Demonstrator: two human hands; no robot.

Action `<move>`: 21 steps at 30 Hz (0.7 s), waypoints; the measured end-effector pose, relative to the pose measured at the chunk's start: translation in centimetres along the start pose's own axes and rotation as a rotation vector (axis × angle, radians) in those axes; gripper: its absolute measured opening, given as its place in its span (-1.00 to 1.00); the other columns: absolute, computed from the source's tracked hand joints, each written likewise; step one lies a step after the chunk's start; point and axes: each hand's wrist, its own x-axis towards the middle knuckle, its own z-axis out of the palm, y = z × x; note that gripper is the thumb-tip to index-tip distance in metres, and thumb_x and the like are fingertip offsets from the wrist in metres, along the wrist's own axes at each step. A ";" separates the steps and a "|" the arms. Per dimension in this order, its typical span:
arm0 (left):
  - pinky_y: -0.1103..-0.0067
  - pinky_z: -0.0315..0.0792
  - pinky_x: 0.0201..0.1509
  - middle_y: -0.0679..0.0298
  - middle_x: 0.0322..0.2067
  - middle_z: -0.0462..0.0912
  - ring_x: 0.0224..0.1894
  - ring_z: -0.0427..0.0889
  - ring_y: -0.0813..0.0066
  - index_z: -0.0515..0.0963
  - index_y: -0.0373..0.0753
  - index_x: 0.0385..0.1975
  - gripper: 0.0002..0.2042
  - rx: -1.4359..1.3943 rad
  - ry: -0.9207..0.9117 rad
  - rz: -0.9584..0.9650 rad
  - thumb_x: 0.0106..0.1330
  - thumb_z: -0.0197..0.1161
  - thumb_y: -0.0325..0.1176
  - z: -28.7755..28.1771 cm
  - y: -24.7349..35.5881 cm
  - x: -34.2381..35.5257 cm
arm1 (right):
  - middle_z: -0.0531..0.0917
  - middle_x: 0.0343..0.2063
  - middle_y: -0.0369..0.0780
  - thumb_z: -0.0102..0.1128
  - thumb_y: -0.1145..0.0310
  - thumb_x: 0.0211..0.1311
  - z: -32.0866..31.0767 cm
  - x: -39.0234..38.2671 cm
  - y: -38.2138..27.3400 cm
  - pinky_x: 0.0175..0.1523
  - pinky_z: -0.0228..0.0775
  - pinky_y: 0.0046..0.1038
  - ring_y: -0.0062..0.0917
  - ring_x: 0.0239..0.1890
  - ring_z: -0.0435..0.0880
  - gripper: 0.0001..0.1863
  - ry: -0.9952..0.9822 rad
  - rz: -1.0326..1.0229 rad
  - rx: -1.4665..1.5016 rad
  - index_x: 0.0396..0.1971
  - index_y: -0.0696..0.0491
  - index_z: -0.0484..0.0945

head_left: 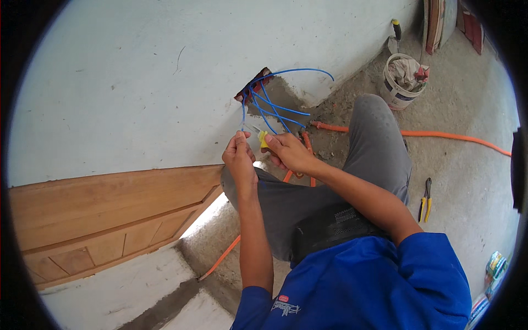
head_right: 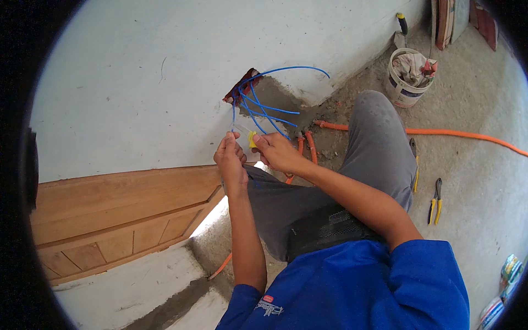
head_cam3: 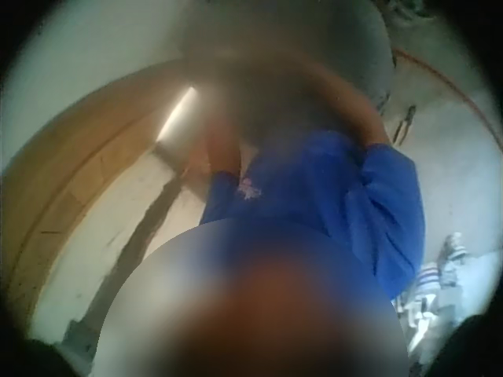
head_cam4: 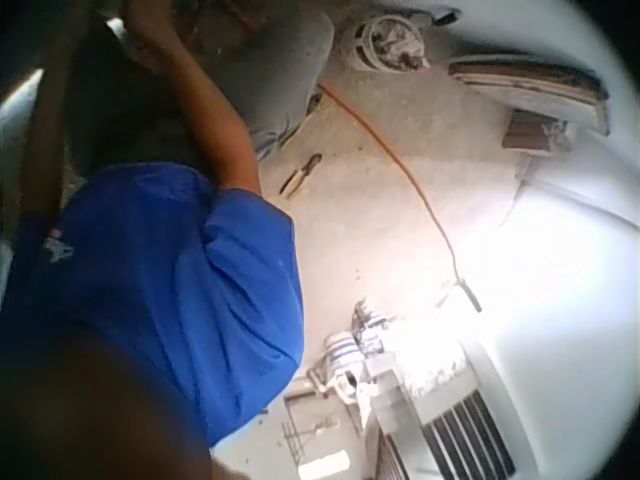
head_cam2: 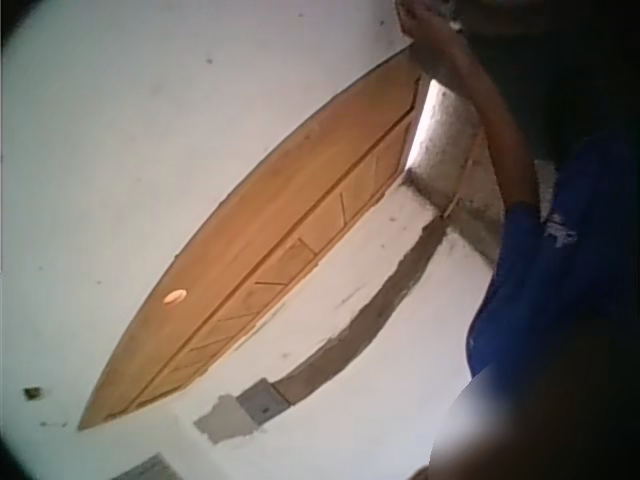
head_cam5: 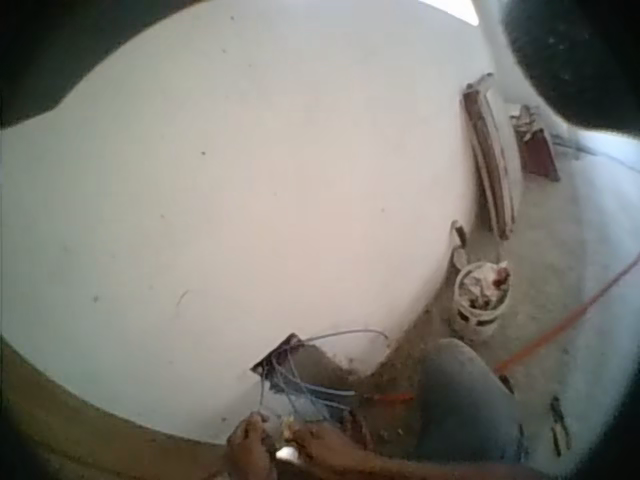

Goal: The recorder is organizing and stripping electrical wires inside a wall-mounted electrical box at a construction site.

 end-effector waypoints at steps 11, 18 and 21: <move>0.72 -0.10 -0.64 0.59 -0.70 0.11 -0.68 0.03 0.82 0.53 -0.28 -0.32 -0.75 0.063 0.006 0.039 0.41 0.11 -0.20 -0.2 -0.8 0.0 | 0.45 -0.77 -0.28 -0.17 0.03 0.45 0.1 -0.6 -1.0 -0.48 0.30 -0.43 -0.62 -0.70 0.39 -0.44 0.041 -0.015 -0.099 -0.43 0.25 0.58; 0.75 -0.11 -0.67 0.59 -0.70 0.12 -0.71 0.01 0.84 0.49 -0.24 -0.33 -0.78 -0.235 -0.074 -0.078 0.41 0.11 -0.20 -0.2 -0.8 0.0 | 0.43 -0.77 -0.32 -0.18 0.04 0.46 0.3 -0.4 -0.4 -0.57 0.21 -0.49 -0.67 -0.70 0.37 -0.46 0.021 -0.038 -0.048 -0.47 0.21 0.53; 0.75 -0.11 -0.67 0.59 -0.70 0.13 -0.71 0.02 0.84 0.49 -0.24 -0.34 -0.78 -0.274 -0.066 -0.097 0.41 0.11 -0.20 0.0 -0.9 0.0 | 0.42 -0.77 -0.32 -0.18 0.04 0.46 0.4 -0.6 -0.7 -0.57 0.19 -0.48 -0.67 -0.70 0.35 -0.47 0.029 -0.021 -0.049 -0.50 0.20 0.51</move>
